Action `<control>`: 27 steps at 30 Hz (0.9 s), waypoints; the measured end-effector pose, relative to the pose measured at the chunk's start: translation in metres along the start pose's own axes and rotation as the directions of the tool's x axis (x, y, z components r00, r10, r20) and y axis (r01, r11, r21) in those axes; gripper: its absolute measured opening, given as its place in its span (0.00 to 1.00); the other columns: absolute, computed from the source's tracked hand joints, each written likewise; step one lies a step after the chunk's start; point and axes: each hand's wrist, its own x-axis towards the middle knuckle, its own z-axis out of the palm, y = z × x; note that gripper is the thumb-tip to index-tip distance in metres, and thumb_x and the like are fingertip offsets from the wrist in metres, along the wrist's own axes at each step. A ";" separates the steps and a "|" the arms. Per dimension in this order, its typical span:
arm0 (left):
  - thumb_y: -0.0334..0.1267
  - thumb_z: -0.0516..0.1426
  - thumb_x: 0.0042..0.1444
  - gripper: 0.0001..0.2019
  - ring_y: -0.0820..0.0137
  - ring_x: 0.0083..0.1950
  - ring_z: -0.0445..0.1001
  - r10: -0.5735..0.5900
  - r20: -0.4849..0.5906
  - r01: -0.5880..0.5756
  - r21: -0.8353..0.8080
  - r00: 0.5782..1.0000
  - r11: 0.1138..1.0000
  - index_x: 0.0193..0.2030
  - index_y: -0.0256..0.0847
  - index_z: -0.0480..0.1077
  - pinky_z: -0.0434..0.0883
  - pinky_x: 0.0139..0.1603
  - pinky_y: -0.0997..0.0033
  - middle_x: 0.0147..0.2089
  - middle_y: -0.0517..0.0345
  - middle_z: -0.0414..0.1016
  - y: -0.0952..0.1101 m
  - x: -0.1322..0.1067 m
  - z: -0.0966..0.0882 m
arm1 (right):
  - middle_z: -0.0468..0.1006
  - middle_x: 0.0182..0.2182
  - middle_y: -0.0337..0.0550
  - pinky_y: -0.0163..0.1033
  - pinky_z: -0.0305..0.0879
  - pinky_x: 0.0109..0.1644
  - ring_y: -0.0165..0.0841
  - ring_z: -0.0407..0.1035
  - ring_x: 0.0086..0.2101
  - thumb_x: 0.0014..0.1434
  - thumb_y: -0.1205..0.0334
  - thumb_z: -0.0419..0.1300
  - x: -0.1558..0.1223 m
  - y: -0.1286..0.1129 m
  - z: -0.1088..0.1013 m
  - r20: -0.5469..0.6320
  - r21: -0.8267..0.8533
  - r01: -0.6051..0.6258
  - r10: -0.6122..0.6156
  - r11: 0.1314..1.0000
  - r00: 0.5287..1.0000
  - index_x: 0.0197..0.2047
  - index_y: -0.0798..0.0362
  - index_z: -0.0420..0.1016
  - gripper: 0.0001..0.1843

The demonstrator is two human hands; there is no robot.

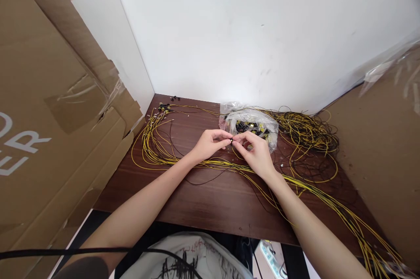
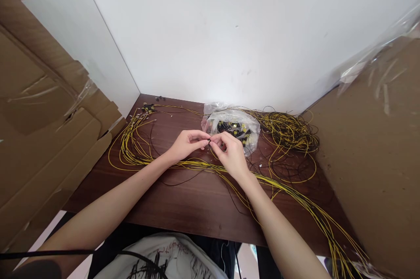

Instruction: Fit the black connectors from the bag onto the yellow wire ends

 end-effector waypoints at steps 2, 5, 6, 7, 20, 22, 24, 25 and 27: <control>0.34 0.60 0.48 0.11 0.75 0.31 0.70 0.011 0.006 -0.011 -0.021 1.000 1.000 0.38 0.31 0.72 0.69 0.33 0.75 0.32 0.54 0.74 0.001 0.000 0.000 | 0.74 0.31 0.42 0.36 0.64 0.32 0.31 0.68 0.30 0.57 0.64 0.57 0.000 0.000 0.001 0.008 -0.001 -0.005 0.005 1.000 1.000 0.37 0.54 0.73 0.05; 0.34 0.61 0.48 0.10 0.75 0.30 0.70 0.026 -0.005 -0.026 -0.044 1.000 0.999 0.37 0.31 0.69 0.69 0.32 0.75 0.30 0.55 0.73 0.001 -0.001 0.000 | 0.74 0.31 0.42 0.36 0.64 0.32 0.31 0.68 0.30 0.57 0.64 0.57 -0.001 0.001 0.001 0.019 -0.003 -0.005 0.005 1.000 1.000 0.39 0.54 0.74 0.07; 0.34 0.61 0.48 0.10 0.76 0.30 0.69 0.026 -0.011 -0.027 -0.051 1.000 0.998 0.36 0.32 0.69 0.69 0.32 0.75 0.30 0.55 0.72 0.001 -0.001 0.000 | 0.74 0.31 0.42 0.36 0.64 0.32 0.31 0.68 0.30 0.57 0.63 0.57 -0.001 0.001 0.001 0.022 0.000 -0.006 0.006 1.000 1.000 0.40 0.54 0.74 0.08; 0.34 0.61 0.47 0.09 0.76 0.29 0.69 0.026 -0.017 -0.027 -0.056 1.000 0.998 0.35 0.32 0.68 0.69 0.32 0.75 0.29 0.56 0.72 0.001 -0.001 0.000 | 0.74 0.31 0.42 0.36 0.64 0.32 0.31 0.68 0.30 0.57 0.63 0.57 -0.001 0.001 0.001 0.024 0.003 -0.008 0.008 1.000 1.000 0.40 0.54 0.74 0.08; 0.38 0.58 0.52 0.09 0.73 0.34 0.72 0.111 -0.059 -0.104 0.115 0.992 0.988 0.36 0.33 0.73 0.69 0.33 0.75 0.33 0.53 0.74 0.012 -0.002 -0.002 | 0.76 0.31 0.43 0.37 0.66 0.35 0.32 0.69 0.31 0.54 0.59 0.60 0.003 0.003 -0.002 -0.008 0.186 -0.173 0.177 0.967 0.984 0.35 0.55 0.74 0.08; 0.38 0.58 0.52 0.09 0.73 0.33 0.73 0.150 -0.072 -0.142 0.099 0.986 0.985 0.35 0.34 0.73 0.69 0.35 0.74 0.32 0.54 0.75 0.027 -0.004 0.001 | 0.76 0.31 0.43 0.37 0.67 0.36 0.32 0.70 0.31 0.52 0.56 0.61 0.005 0.006 -0.004 -0.016 0.284 -0.230 0.245 0.931 0.969 0.35 0.55 0.73 0.11; 0.39 0.59 0.52 0.09 0.74 0.30 0.71 0.171 -0.076 -0.168 0.051 0.982 0.984 0.35 0.35 0.73 0.69 0.32 0.74 0.30 0.55 0.75 0.051 -0.012 0.009 | 0.76 0.29 0.43 0.38 0.68 0.35 0.32 0.70 0.30 0.50 0.54 0.63 0.008 0.007 -0.007 -0.019 0.408 -0.273 0.307 0.871 0.951 0.35 0.55 0.73 0.14; 0.40 0.59 0.52 0.08 0.74 0.28 0.70 0.175 -0.062 -0.174 0.022 0.983 0.984 0.34 0.36 0.73 0.68 0.29 0.74 0.28 0.56 0.75 0.065 -0.019 0.014 | 0.76 0.28 0.42 0.38 0.69 0.35 0.32 0.71 0.29 0.49 0.53 0.64 0.009 0.008 -0.008 -0.027 0.464 -0.284 0.334 0.839 0.942 0.35 0.55 0.72 0.15; 0.41 0.58 0.53 0.08 0.75 0.24 0.68 0.175 0.016 -0.174 -0.053 0.984 0.983 0.36 0.41 0.74 0.67 0.26 0.73 0.26 0.57 0.74 0.096 -0.037 0.025 | 0.76 0.26 0.41 0.38 0.70 0.33 0.32 0.71 0.28 0.46 0.52 0.66 0.012 0.008 -0.012 -0.058 0.539 -0.292 0.381 0.790 0.923 0.34 0.54 0.72 0.16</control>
